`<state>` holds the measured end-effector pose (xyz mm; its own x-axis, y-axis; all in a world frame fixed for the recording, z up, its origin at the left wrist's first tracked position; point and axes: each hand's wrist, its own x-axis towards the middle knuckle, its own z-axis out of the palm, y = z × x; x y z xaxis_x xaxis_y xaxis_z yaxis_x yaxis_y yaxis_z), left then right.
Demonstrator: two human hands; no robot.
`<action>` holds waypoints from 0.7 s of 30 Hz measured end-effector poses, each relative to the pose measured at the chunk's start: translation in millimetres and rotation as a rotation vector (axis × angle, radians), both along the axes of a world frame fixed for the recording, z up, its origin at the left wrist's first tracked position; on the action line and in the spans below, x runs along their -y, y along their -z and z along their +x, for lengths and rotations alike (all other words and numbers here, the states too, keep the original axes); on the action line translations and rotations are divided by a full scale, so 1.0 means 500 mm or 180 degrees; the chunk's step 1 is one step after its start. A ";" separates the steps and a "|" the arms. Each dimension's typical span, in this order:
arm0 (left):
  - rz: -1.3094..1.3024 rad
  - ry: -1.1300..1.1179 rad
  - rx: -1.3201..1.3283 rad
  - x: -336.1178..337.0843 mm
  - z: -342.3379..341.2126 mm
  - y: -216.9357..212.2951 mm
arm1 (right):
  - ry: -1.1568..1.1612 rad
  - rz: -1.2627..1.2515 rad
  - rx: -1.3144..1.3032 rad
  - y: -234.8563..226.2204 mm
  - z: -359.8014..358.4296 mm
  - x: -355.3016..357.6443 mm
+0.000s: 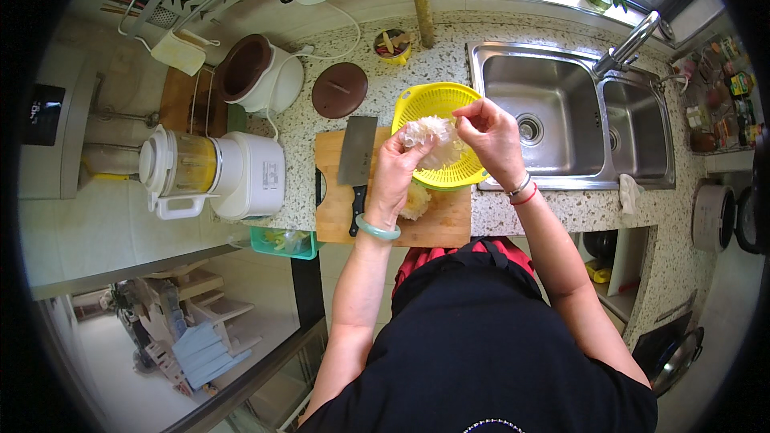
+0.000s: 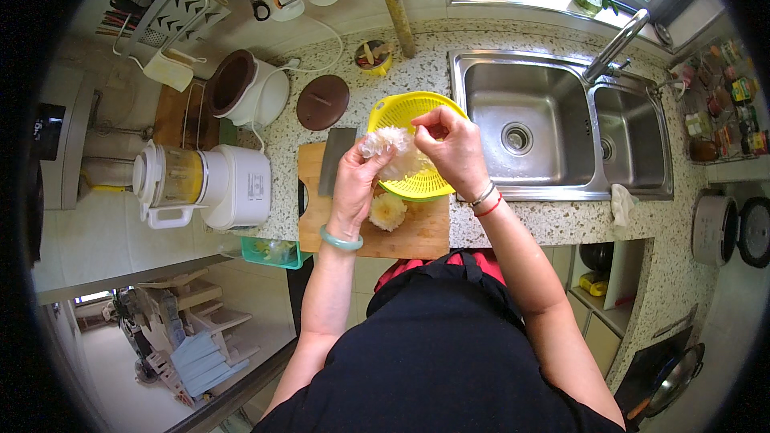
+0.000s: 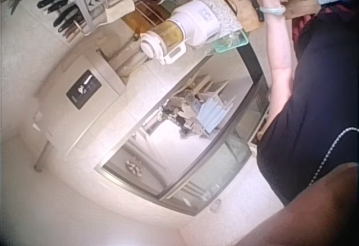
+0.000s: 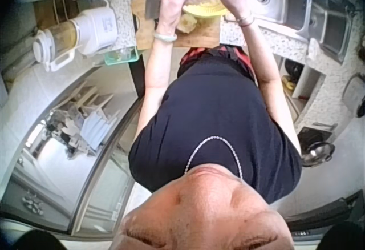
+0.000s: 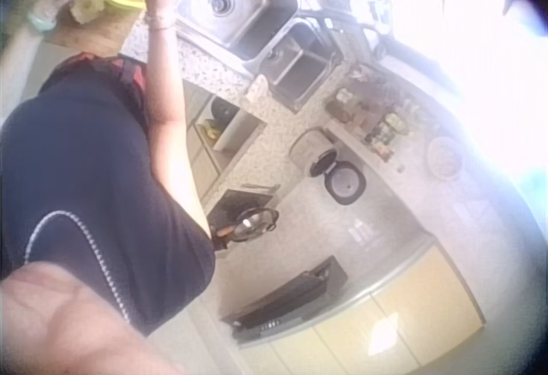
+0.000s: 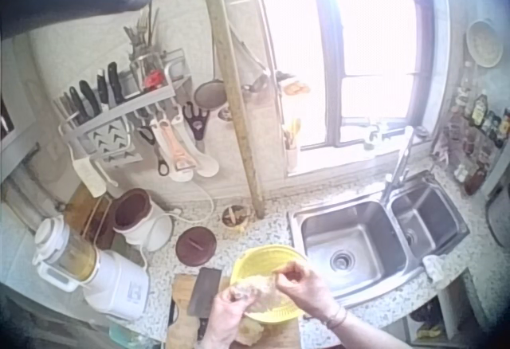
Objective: The person stands at a kitchen counter and repeatedly picks up small pieces of a white fibrous food from a yellow colander, separating them by hand. The separated pieces are placed back into the colander. A knife and cutting board are visible on the counter but are not used during the clip.
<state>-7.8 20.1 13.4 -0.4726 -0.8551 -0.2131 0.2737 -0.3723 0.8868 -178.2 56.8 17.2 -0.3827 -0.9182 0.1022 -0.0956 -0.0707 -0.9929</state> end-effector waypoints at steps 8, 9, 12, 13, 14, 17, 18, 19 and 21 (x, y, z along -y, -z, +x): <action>-0.0040 -0.0044 0.0037 0.007 -0.004 0.003 | -0.0031 -0.0200 -0.1103 0.008 -0.017 0.004; -0.0055 -0.0035 0.0041 0.007 -0.004 0.001 | -0.0036 -0.0181 -0.1116 0.008 -0.018 0.004; -0.0116 0.0002 0.0092 0.009 -0.007 -0.004 | -0.0195 -0.0206 -0.0723 0.004 -0.019 0.005; -0.0140 0.0017 0.0115 0.009 -0.009 -0.006 | -0.0270 -0.0228 -0.0521 0.001 -0.018 0.006; -0.0190 0.0024 0.0154 0.009 -0.009 -0.007 | -0.0427 -0.0130 -0.0415 -0.006 -0.017 0.005; -0.0332 0.0028 0.0226 0.009 -0.013 -0.008 | -0.0778 -0.0017 -0.0531 -0.034 -0.015 0.002; -0.0375 0.0019 0.0221 0.010 -0.016 -0.007 | -0.0727 -0.0128 -0.0680 -0.035 -0.014 0.003; -0.0417 0.0009 0.0216 0.011 -0.019 -0.005 | -0.0676 -0.0239 -0.0830 -0.035 -0.013 0.004; -0.0497 0.0035 0.0236 0.013 -0.019 0.001 | -0.0606 -0.0433 -0.1039 -0.034 -0.011 0.007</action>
